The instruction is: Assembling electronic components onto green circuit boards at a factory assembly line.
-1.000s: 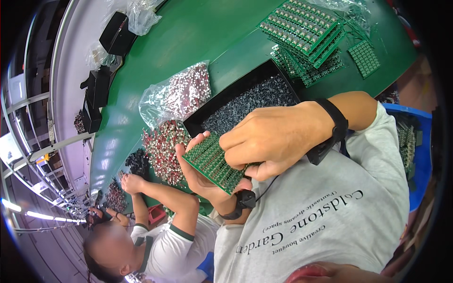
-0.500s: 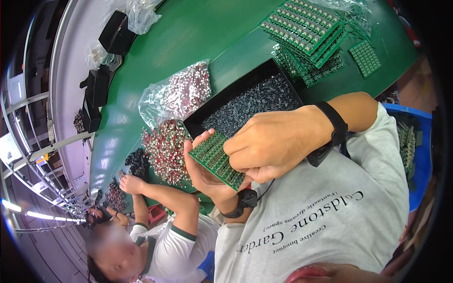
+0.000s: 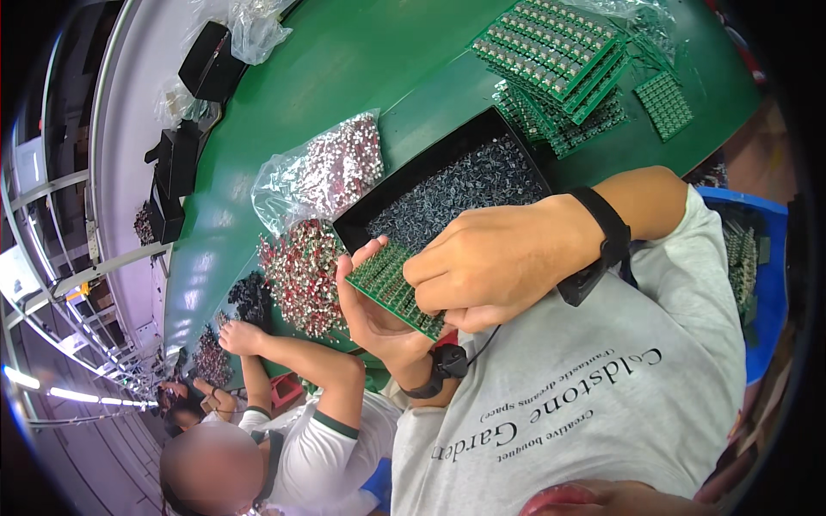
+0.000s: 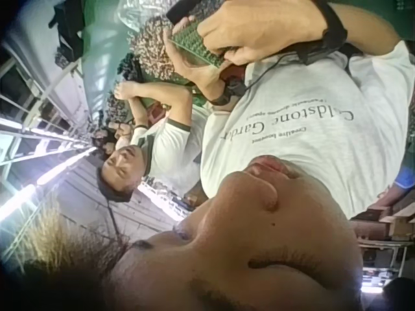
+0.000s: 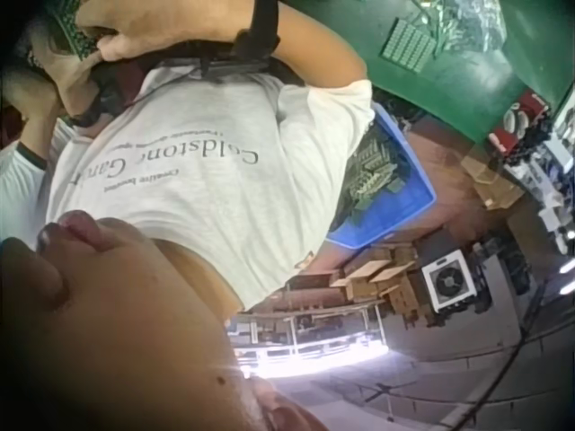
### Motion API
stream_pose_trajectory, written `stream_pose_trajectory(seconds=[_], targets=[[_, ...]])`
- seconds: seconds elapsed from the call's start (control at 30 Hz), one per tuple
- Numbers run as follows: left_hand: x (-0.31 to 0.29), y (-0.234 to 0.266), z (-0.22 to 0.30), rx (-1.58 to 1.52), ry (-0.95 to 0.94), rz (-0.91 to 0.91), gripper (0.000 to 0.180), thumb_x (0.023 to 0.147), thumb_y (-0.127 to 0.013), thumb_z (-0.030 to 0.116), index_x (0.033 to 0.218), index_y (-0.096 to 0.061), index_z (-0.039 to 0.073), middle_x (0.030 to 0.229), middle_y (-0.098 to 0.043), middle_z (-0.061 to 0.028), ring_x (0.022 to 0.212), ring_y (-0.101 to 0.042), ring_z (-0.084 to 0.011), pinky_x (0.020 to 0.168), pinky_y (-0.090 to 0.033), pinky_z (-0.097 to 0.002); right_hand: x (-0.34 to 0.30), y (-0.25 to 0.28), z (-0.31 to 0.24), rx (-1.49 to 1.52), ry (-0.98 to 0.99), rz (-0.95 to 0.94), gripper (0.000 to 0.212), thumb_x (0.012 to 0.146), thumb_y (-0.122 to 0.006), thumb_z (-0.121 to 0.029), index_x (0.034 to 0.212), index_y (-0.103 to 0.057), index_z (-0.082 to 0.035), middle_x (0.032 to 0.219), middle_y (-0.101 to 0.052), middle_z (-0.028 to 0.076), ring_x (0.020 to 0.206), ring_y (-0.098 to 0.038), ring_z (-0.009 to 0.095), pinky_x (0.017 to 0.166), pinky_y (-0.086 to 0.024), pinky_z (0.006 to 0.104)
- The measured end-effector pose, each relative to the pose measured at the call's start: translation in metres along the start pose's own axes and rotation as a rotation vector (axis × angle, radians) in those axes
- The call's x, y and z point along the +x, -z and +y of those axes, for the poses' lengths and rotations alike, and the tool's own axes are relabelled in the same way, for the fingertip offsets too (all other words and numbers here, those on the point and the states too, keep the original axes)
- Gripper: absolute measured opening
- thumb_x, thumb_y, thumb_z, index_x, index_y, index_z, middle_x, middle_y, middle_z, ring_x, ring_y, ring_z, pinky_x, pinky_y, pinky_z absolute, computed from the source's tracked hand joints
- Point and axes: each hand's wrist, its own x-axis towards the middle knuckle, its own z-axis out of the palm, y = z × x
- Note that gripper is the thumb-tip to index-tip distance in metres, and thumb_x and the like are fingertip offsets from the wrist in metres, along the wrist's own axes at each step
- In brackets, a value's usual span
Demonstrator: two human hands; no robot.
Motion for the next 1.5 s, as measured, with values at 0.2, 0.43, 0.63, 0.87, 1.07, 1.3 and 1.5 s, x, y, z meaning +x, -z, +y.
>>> stream_pose_trajectory(seconds=[0.2,0.43,0.63,0.87,1.07,1.3,1.5], targets=[[0.001,0.005,-0.008,-0.042,-0.068,-0.063,0.127,0.055,-0.098,0.024,0.152,-0.022,-0.004,0.138,-0.049,-0.0275,0.127,-0.054,-0.0365,0.108,-0.044,-0.0486,0.000,0.007,0.002,-0.040,0.005,0.063,0.020,0.076,-0.072,-0.014,0.081,-0.056,-0.003,0.081,-0.051,0.010,0.072,-0.060,0.029,0.060,-0.051,0.0396],[0.002,0.001,-0.006,-0.017,-0.008,-0.009,0.127,0.055,-0.098,0.025,0.153,-0.022,-0.003,0.138,-0.049,-0.0277,0.127,-0.054,-0.0364,0.107,-0.044,-0.0482,-0.001,0.000,0.000,-0.022,0.005,0.045,0.020,0.076,-0.071,-0.014,0.081,-0.055,-0.003,0.081,-0.051,0.010,0.074,-0.060,0.028,0.060,-0.051,0.0391],[0.001,-0.001,-0.011,-0.013,-0.064,-0.019,0.122,0.055,-0.098,0.024,0.150,-0.026,-0.003,0.137,-0.049,-0.0275,0.127,-0.054,-0.0378,0.107,-0.045,-0.0482,-0.001,0.006,0.002,-0.031,-0.005,-0.037,0.018,0.077,-0.070,-0.014,0.078,-0.056,-0.002,0.080,-0.051,0.010,0.071,-0.060,0.030,0.060,-0.051,0.0396],[0.003,0.001,-0.007,0.005,-0.072,-0.038,0.122,0.055,-0.098,0.027,0.150,-0.027,-0.002,0.137,-0.049,-0.0269,0.127,-0.053,-0.0382,0.106,-0.045,-0.0483,-0.001,0.014,0.004,-0.061,0.029,-0.001,0.019,0.077,-0.071,-0.015,0.077,-0.055,-0.003,0.079,-0.051,0.010,0.071,-0.060,0.029,0.059,-0.051,0.0397],[-0.001,-0.001,-0.009,0.018,-0.066,0.012,0.118,0.056,-0.097,0.028,0.149,-0.030,-0.002,0.137,-0.050,-0.0266,0.127,-0.053,-0.0390,0.106,-0.045,-0.0485,-0.001,0.006,-0.005,-0.119,0.037,0.025,0.021,0.076,-0.072,-0.016,0.078,-0.054,-0.005,0.081,-0.050,0.008,0.072,-0.061,0.025,0.056,-0.050,0.0367],[0.000,0.003,-0.012,0.018,-0.133,-0.044,0.120,0.059,-0.096,0.031,0.151,-0.025,0.000,0.141,-0.046,-0.0272,0.131,-0.049,-0.0413,0.110,-0.041,-0.0519,-0.001,0.011,0.001,-0.158,0.069,0.053,0.020,0.075,-0.071,-0.015,0.077,-0.054,-0.005,0.079,-0.050,0.007,0.071,-0.061,0.025,0.054,-0.050,0.0362],[0.003,0.017,-0.007,-0.013,-0.147,0.016,0.128,0.061,-0.096,0.043,0.152,-0.016,0.000,0.150,-0.035,-0.0292,0.138,-0.041,-0.0428,0.113,-0.038,-0.0520,-0.002,0.024,0.006,-0.353,-0.114,-0.017,0.018,0.076,-0.072,-0.018,0.078,-0.059,-0.006,0.082,-0.055,0.007,0.079,-0.061,0.026,0.065,-0.052,0.0385]])
